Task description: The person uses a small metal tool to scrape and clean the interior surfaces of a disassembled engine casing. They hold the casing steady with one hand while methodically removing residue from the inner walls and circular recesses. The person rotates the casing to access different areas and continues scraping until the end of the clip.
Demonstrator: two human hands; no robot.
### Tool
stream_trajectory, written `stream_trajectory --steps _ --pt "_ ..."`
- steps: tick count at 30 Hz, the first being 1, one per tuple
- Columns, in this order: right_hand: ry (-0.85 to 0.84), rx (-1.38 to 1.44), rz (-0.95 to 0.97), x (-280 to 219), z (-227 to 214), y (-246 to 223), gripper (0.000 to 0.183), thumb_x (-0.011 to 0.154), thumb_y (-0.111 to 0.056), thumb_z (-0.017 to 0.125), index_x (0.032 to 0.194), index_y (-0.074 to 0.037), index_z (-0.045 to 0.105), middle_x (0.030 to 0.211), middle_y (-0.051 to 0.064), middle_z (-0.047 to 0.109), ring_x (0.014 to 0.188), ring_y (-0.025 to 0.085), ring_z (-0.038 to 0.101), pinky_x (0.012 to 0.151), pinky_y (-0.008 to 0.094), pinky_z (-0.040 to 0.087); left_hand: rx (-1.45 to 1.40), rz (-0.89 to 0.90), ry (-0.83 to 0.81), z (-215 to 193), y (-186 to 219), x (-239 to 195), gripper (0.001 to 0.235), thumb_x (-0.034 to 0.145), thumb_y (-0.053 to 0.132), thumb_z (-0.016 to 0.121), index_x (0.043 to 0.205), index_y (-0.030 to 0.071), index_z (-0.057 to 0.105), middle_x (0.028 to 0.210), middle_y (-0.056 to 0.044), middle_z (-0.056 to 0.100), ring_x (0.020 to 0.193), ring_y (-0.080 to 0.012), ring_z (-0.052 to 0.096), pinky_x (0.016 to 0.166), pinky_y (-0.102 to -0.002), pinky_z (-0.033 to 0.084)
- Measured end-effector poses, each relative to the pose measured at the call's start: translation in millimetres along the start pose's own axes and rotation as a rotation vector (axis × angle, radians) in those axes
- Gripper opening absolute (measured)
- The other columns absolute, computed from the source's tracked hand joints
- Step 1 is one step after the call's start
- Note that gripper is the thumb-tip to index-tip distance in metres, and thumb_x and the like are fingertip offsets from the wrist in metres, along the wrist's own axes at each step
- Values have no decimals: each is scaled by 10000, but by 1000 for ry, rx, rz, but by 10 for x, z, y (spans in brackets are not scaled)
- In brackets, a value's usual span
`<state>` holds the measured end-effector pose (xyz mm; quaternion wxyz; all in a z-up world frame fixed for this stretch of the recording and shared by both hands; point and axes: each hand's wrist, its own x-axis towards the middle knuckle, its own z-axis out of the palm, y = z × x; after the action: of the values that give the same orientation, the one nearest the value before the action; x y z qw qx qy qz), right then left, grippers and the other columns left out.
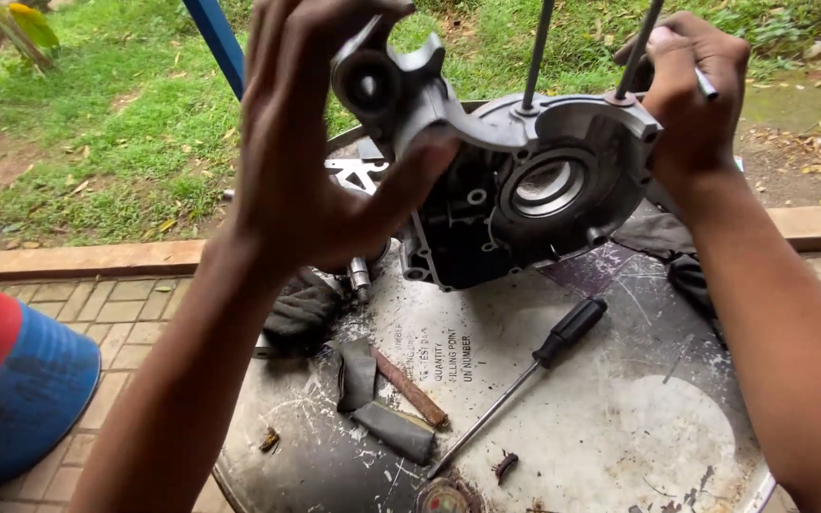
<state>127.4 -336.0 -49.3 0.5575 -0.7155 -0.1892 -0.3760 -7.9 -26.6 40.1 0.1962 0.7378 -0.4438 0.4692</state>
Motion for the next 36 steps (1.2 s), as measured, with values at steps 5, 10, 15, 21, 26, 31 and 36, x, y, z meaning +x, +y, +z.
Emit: stream_trajectory --steps 5,10,15,21,26,31,36 --pt "-43 -21 27 46 19 -171 293 1084 -167 462 892 10 594 816 131 588 696 206 577 527 328 479 -1 -30 -88 355 -626 215 342 1049 288 638 1234 3 599 1139 -200 708 991 -357 662 831 -467 463" --pt "-88 -81 -8 85 -21 -106 307 1183 -221 439 1108 18 617 1009 168 644 899 254 650 669 349 588 -162 -223 -188 430 -948 283 406 1090 436 411 1042 77 594 773 -56 589 649 -169 554 571 -359 405" --pt "263 -99 122 246 -313 161 541 975 -597 287 1116 -183 605 1074 -23 718 848 43 656 676 216 474 -18 -587 -278 619 -1417 225 424 1141 357 545 803 132 421 715 -12 402 680 -165 376 598 -408 296" --pt "147 173 -65 -201 -232 -668 415 1120 -530 379 996 -134 394 753 10 321 621 129 335 632 264 297 -162 -366 -178 642 -1568 303 374 1078 367 467 1251 73 619 1187 -126 678 1042 -260 592 862 -401 448" --pt "-199 -45 -261 -357 130 -1168 63 1016 -35 572 1048 -51 520 788 44 526 566 98 467 456 239 373 -266 -377 -94 610 -1364 318 298 1076 345 497 1036 77 621 845 -38 630 756 -168 544 649 -362 417" --pt "-559 -382 -353 -301 140 -1332 75 887 -113 681 842 -56 700 685 27 683 530 132 582 464 291 426 -407 -434 -90 592 -1286 303 248 1121 253 516 924 116 579 679 42 423 600 -87 358 520 -289 271" --pt "-455 -359 -460 -300 46 -1397 70 914 -8 672 845 0 671 756 77 671 614 145 598 553 285 456 -475 -417 56 719 -1377 244 190 1077 254 591 1020 103 691 789 25 584 731 -100 528 619 -245 435"
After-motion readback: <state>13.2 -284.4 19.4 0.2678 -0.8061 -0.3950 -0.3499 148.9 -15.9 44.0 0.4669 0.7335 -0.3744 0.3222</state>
